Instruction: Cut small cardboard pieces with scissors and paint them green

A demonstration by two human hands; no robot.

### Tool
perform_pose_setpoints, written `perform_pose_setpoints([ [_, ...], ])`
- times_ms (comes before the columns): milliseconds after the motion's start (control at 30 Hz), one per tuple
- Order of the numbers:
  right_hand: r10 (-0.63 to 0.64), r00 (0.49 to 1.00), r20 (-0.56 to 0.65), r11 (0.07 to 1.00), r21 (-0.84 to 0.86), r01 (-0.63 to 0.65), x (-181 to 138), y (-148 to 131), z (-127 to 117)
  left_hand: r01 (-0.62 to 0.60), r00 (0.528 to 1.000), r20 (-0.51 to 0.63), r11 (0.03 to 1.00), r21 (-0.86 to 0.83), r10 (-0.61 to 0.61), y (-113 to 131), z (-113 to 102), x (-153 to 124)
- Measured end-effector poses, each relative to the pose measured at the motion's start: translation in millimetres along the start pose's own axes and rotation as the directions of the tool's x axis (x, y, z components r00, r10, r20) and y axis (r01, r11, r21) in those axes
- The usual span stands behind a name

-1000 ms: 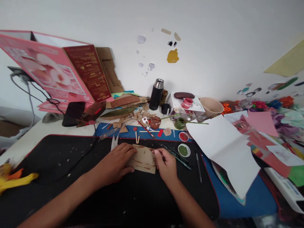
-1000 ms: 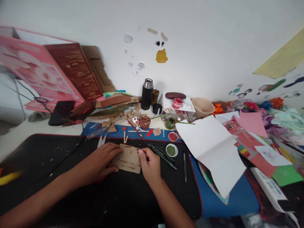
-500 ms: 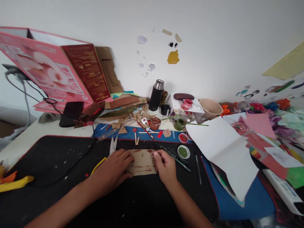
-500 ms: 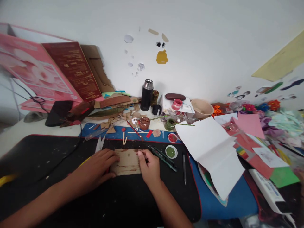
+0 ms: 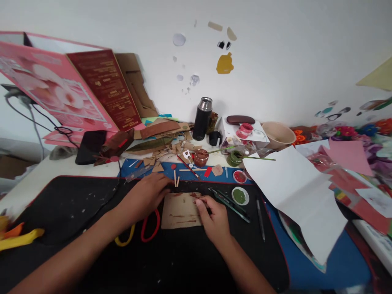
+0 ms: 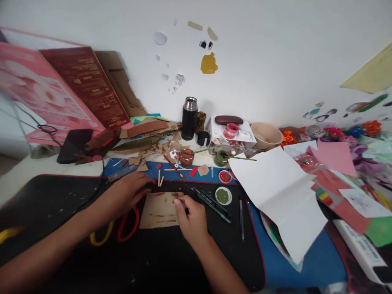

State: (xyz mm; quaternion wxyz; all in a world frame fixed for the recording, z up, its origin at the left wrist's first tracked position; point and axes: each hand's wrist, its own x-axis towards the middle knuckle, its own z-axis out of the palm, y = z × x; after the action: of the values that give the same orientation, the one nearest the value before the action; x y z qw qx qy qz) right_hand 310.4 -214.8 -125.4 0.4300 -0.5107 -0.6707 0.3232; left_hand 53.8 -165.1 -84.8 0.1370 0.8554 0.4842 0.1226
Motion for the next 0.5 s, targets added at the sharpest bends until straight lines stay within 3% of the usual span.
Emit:
perform_pose_setpoints([
  [233, 0.008, 1.000, -0.007, 1.000, 0.016, -0.008, -0.7, 0.0, 0.1, -0.213, 0.977, 0.109, 0.912, 0.351, 0.186, -16.2, 6.6, 39.2],
  [367, 0.019, 1.000, 0.017, 1.000, 0.001, -0.019, -0.1, 0.2, 0.8, -0.329, 0.942, 0.195, 0.873, 0.361, 0.274, -21.8, 8.0, 47.8],
  [500, 0.023, 0.999, 0.035, 1.000, -0.006, -0.023, 0.4, 0.1, 1.0, -0.384, 0.920, 0.208, 0.870, 0.310, 0.332, -28.0, 7.8, 49.4],
])
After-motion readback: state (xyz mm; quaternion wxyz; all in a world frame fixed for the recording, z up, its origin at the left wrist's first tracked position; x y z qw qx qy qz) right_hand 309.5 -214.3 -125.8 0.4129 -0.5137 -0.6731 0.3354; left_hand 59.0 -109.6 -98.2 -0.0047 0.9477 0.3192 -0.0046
